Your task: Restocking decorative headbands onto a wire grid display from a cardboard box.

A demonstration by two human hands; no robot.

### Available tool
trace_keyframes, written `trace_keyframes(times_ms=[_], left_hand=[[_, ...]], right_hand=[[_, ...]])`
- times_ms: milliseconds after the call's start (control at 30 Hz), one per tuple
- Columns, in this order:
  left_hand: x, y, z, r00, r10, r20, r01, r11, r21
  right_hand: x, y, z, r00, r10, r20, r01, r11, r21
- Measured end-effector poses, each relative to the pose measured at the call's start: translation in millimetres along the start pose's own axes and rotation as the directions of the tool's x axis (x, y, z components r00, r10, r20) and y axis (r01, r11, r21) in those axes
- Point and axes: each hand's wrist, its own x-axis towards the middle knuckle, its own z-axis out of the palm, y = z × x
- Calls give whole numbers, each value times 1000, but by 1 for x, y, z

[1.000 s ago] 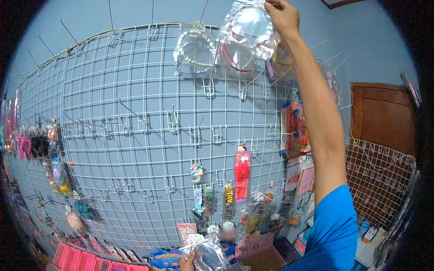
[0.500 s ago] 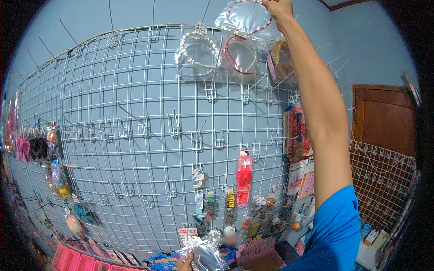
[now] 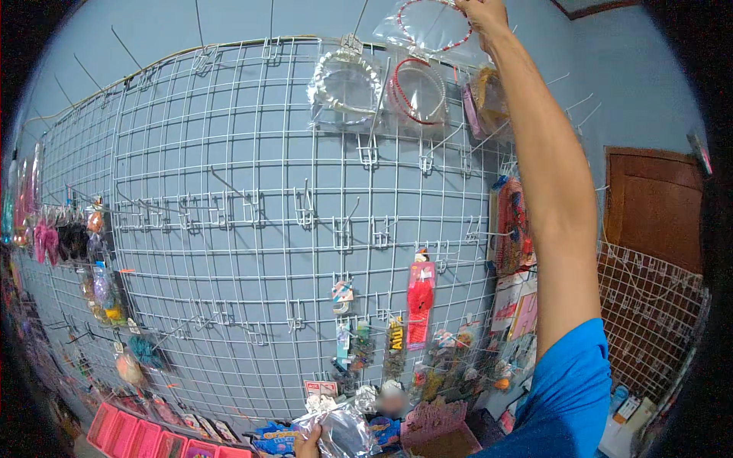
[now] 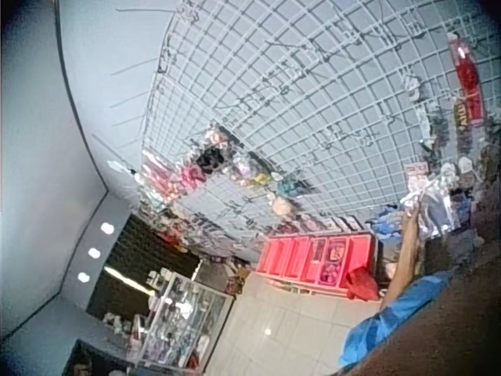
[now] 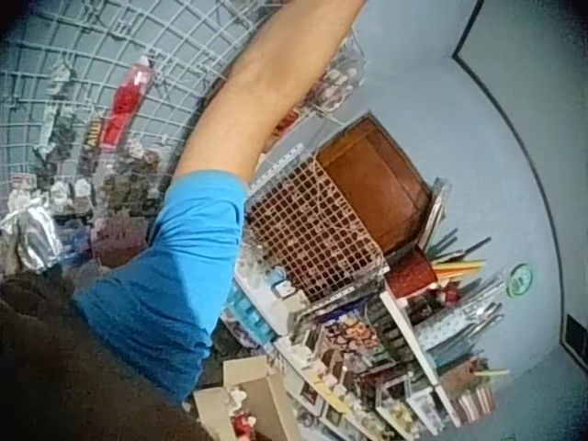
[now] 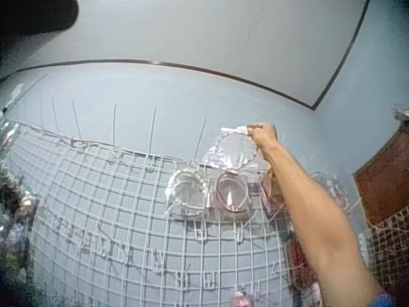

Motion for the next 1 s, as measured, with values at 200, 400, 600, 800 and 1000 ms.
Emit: trace_keyframes(times_ms=[200, 400, 600, 800, 1000], left_hand=[[-12, 9, 9, 994, 28, -103, -30, 999, -23], [-11, 10, 8, 998, 5, -69, -6, 1000, -13], [-6, 0, -5, 996, -45, -79, 44, 999, -18], [-34, 29, 16, 997, 23, -79, -27, 998, -49], [-44, 44, 14, 975, 203, -84, -207, 977, -42]], right_hand=[[-12, 2, 9, 992, 70, 102, -65, 996, -54], [-12, 32, 12, 984, 45, 171, -28, 994, -101], [-57, 29, 22, 988, -123, 98, 156, 705, -692], [-92, 26, 41, 945, -218, 243, 326, 573, -752], [-83, 45, 48, 900, -65, 431, 373, 627, -684]])
